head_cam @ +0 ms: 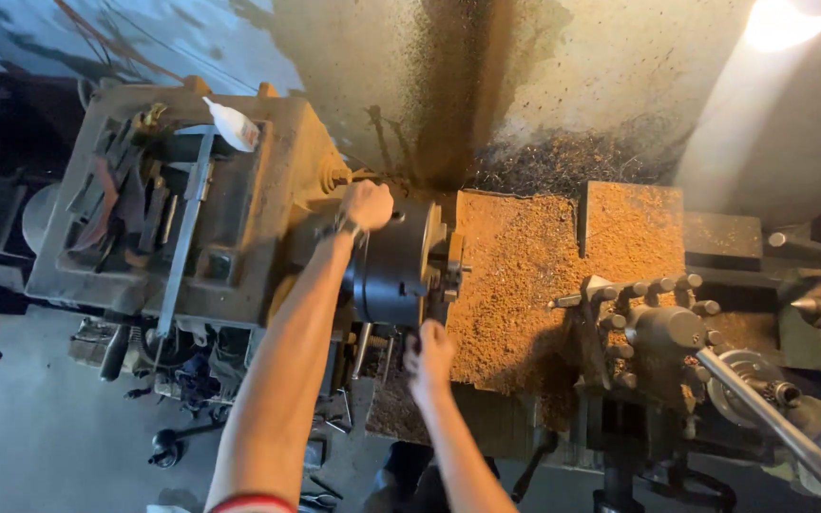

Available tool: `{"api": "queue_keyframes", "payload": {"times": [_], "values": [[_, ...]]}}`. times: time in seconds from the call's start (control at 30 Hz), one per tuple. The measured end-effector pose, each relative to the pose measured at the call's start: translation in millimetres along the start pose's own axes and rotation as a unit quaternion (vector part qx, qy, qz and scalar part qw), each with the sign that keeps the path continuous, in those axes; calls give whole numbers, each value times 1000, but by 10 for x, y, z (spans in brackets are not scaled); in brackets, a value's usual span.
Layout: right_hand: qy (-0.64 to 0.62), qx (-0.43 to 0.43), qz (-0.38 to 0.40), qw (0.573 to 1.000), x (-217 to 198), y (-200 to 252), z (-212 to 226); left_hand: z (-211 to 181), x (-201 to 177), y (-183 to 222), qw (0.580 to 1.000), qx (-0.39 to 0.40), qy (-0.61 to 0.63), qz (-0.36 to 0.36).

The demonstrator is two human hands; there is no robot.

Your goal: The person assembles a cylindrical metal component on a lathe, using a hammer to tap parts into place, then secures the assembly with bolts and a wrench. The person repeatedly tightens bolts and checks alignment by hand.

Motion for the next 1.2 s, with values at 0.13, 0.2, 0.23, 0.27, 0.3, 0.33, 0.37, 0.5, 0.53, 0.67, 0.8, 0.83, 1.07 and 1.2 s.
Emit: {"api": "queue_keyframes", "payload": {"times": [0.13,0.2,0.23,0.27,0.3,0.33,0.37,0.5,0.53,0.67,0.8,0.83,1.07,1.2], "values": [[251,-8,4,968,61,130,648,-58,-402,928,969,-73,182,-152],[267,-41,24,962,217,361,906,-19,-451,1409,913,-112,334,-205],[266,-62,54,960,341,441,980,-30,-437,1585,897,-101,363,-232],[265,-82,84,957,463,534,1047,-34,-418,1773,879,-89,391,-258],[268,-83,86,956,520,563,1027,-16,-206,1834,877,-91,394,-259],[282,-80,77,953,563,601,1002,0,-32,1925,867,-73,398,-290],[295,-76,71,950,630,627,957,46,129,2010,856,-57,399,-325],[335,-43,68,939,855,916,982,176,-196,2402,875,-133,373,-277],[371,-47,50,926,866,978,1002,224,-721,2654,858,-92,392,-318],[368,-78,76,923,739,1064,937,913,-1523,3273,800,-94,565,-180],[393,-64,47,916,770,1114,896,2146,-2023,3086,836,-130,485,-222],[402,-70,59,911,818,1146,885,2266,-2156,2987,879,-97,403,-237],[470,-50,77,878,928,1289,844,2275,-1719,2246,959,2,250,-132],[469,-39,40,881,762,1232,870,2210,-1602,2099,967,58,221,-113]]}}
Point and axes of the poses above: each hand's wrist, its own y-axis away from the middle knuckle, its own x-axis out of the palm, z = x × y, the point moved 6 cm from there along -y, towards the middle knuckle, and after that the axes turned 14 degrees about -x, right-handed, at the moved point
